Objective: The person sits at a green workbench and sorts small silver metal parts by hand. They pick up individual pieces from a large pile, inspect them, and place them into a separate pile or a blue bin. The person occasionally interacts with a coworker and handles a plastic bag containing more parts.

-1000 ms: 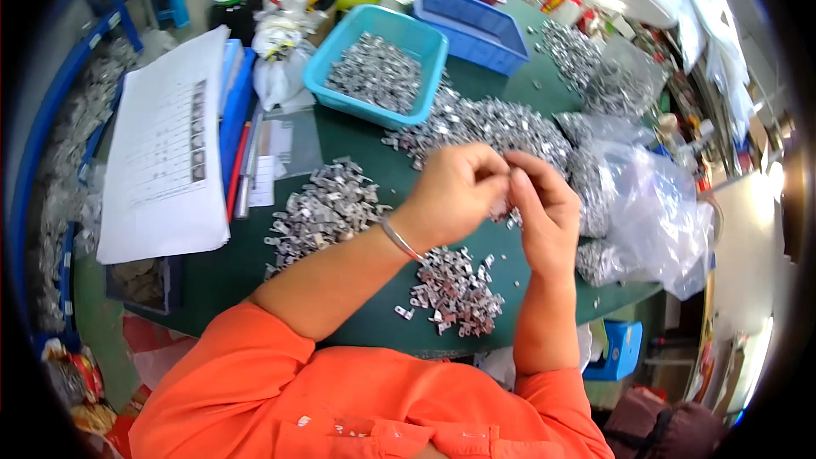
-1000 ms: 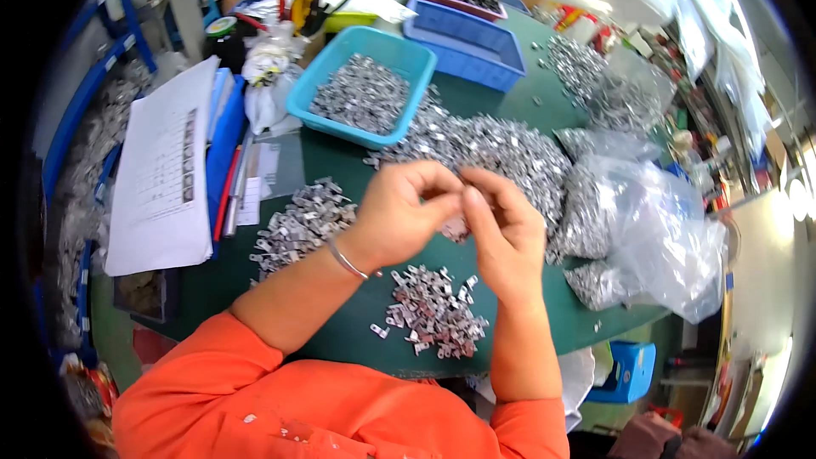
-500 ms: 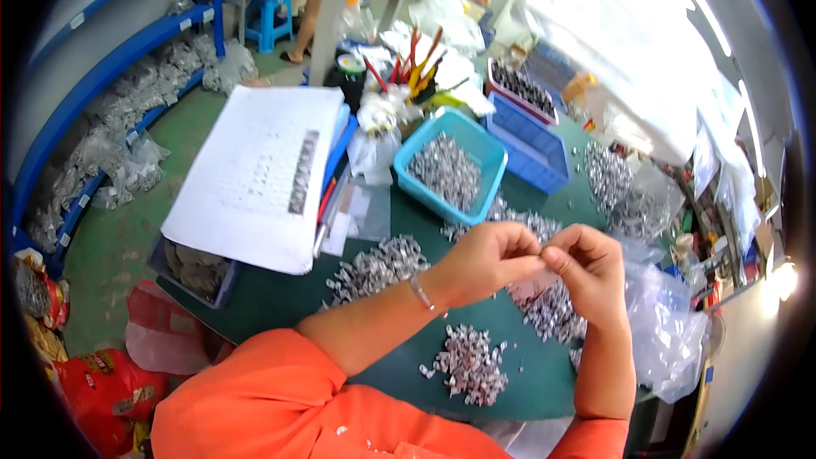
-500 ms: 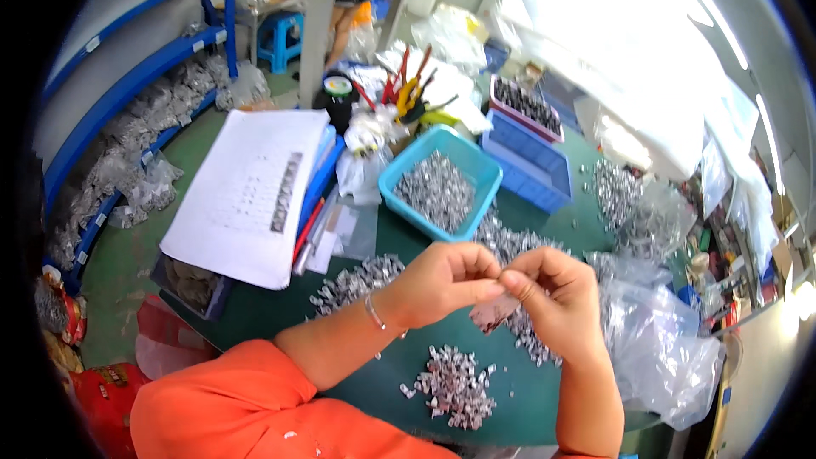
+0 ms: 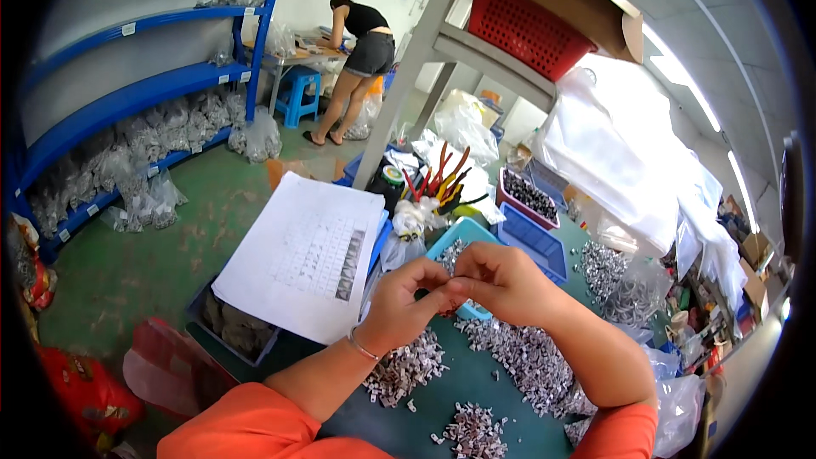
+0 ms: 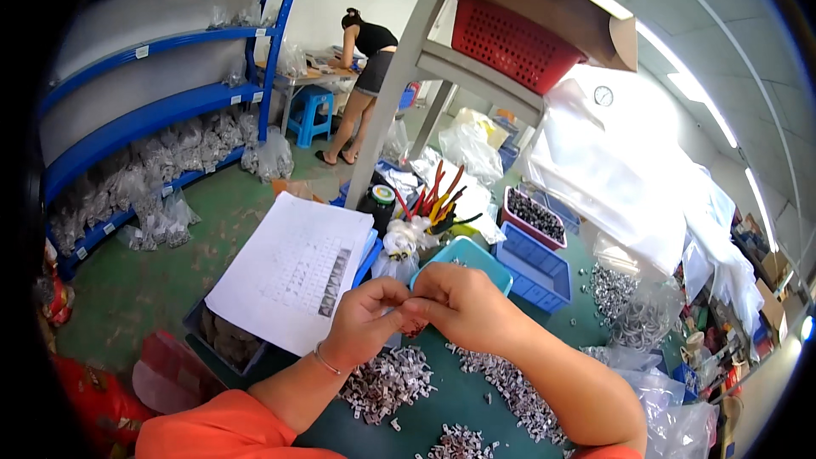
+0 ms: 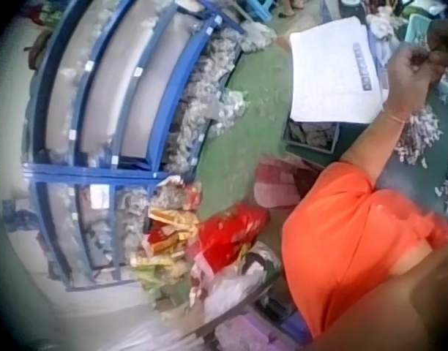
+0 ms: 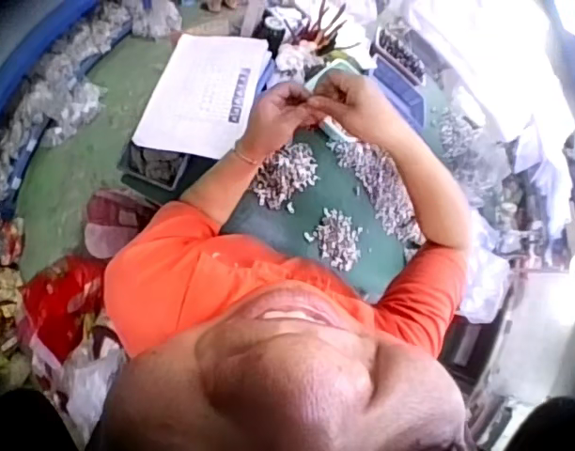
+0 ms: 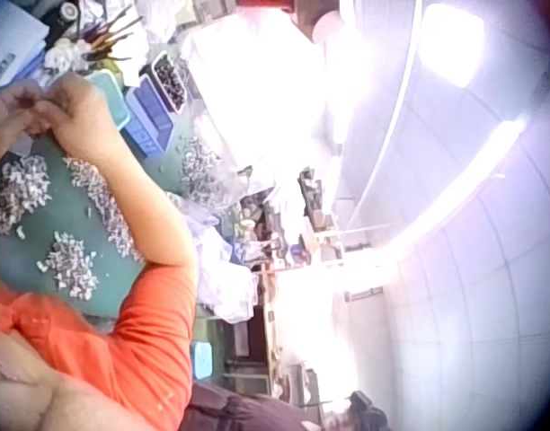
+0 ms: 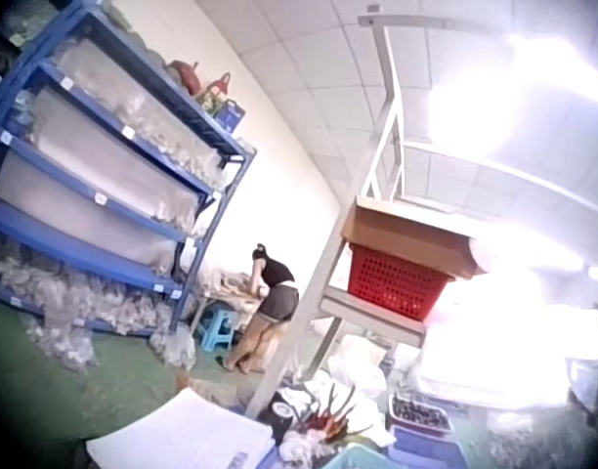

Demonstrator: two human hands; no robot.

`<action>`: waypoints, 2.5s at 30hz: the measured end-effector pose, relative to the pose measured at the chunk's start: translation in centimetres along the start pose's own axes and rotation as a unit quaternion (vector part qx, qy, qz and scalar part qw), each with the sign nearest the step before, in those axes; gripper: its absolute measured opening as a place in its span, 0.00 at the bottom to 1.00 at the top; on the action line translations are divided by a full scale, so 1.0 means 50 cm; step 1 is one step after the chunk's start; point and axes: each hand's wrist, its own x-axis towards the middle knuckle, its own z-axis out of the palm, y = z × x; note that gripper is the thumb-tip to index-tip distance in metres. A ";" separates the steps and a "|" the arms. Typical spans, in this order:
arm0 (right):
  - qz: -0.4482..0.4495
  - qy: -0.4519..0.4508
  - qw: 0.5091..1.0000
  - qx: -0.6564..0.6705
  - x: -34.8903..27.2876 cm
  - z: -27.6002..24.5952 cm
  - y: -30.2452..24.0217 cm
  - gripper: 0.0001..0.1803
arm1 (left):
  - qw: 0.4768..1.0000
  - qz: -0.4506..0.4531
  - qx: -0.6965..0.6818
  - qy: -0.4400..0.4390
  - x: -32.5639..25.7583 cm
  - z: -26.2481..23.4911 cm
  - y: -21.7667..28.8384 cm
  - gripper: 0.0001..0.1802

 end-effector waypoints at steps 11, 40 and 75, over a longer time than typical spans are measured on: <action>-0.024 0.085 0.989 0.121 0.097 -0.050 -0.035 0.03 | 0.990 -0.017 -0.119 0.074 0.031 -0.047 0.009 0.08; 0.098 -0.038 0.994 0.041 0.161 -0.049 -0.040 0.07 | 0.980 0.007 -0.051 0.192 0.044 -0.068 0.026 0.05; -0.118 0.309 0.907 -0.261 0.309 -0.245 -0.071 0.05 | 0.946 0.053 -0.165 0.275 0.056 -0.099 0.036 0.07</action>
